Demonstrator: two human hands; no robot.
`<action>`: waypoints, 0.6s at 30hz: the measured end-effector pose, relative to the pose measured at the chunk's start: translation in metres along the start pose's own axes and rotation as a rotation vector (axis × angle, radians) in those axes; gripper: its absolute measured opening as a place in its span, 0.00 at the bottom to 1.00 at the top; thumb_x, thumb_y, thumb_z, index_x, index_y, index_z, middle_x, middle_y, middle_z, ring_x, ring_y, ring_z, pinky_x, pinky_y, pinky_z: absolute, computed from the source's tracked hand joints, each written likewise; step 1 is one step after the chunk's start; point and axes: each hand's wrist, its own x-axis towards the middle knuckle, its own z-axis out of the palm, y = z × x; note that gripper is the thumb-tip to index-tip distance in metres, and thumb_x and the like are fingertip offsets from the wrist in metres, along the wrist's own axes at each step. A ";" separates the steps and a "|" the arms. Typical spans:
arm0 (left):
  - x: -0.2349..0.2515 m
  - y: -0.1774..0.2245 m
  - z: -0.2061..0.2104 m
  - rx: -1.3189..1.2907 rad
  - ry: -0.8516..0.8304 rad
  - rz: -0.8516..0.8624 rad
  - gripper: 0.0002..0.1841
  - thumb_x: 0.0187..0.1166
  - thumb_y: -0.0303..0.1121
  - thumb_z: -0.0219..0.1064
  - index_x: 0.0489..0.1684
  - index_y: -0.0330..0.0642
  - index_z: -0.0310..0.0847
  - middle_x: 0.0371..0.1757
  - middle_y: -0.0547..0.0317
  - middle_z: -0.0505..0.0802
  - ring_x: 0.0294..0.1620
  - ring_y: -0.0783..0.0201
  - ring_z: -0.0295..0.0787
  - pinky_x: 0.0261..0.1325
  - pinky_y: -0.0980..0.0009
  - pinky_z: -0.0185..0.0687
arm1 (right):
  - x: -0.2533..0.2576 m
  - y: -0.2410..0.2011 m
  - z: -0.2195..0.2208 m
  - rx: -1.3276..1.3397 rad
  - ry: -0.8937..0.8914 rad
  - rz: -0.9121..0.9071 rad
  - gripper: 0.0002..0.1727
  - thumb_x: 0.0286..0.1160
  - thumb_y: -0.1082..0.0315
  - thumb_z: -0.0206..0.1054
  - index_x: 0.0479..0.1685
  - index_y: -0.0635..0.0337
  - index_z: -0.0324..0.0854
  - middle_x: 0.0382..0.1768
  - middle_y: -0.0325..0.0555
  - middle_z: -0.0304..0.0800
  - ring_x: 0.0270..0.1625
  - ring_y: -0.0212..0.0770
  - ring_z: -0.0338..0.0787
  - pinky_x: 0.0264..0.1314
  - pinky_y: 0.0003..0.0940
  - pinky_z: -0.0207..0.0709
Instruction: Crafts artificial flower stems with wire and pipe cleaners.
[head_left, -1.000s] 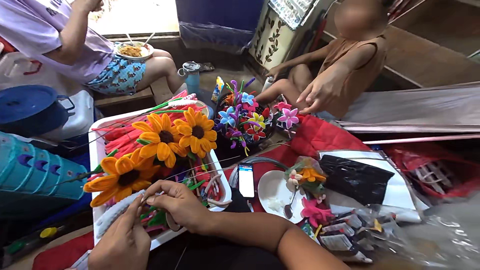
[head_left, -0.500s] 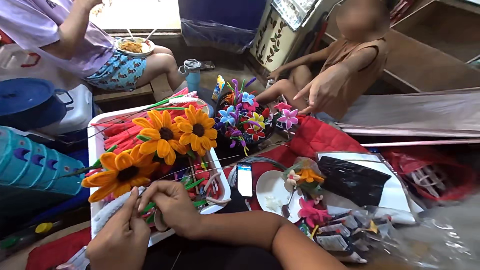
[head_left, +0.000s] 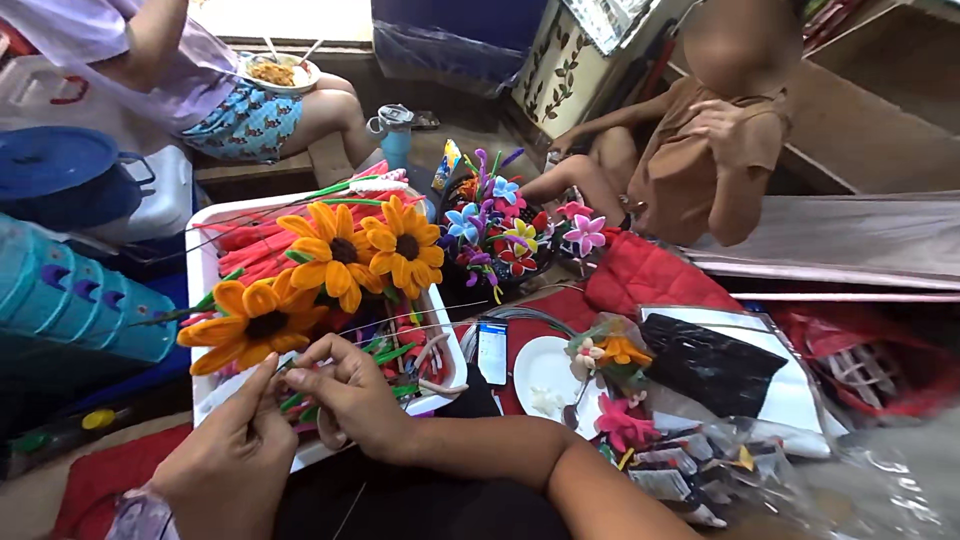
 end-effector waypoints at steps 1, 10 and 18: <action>0.001 0.001 0.000 0.002 0.007 0.007 0.15 0.84 0.27 0.60 0.55 0.32 0.93 0.39 0.41 0.97 0.35 0.55 0.96 0.41 0.64 0.87 | 0.000 0.002 -0.001 -0.020 0.003 -0.032 0.02 0.84 0.77 0.60 0.48 0.64 0.74 0.25 0.35 0.85 0.18 0.19 0.75 0.20 0.14 0.69; -0.002 0.004 -0.004 -0.117 0.010 -0.079 0.12 0.79 0.25 0.66 0.55 0.38 0.94 0.42 0.54 0.99 0.39 0.68 0.96 0.46 0.72 0.89 | -0.004 0.027 -0.005 -0.146 0.004 -0.153 0.04 0.83 0.74 0.63 0.40 0.58 0.79 0.27 0.36 0.85 0.24 0.23 0.81 0.28 0.19 0.77; 0.010 -0.004 -0.018 -0.220 -0.227 0.015 0.15 0.86 0.28 0.59 0.63 0.39 0.89 0.51 0.56 0.96 0.49 0.69 0.93 0.56 0.71 0.88 | -0.004 0.021 -0.010 -0.199 -0.023 -0.123 0.03 0.86 0.73 0.60 0.45 0.54 0.77 0.19 0.32 0.79 0.18 0.19 0.73 0.23 0.14 0.67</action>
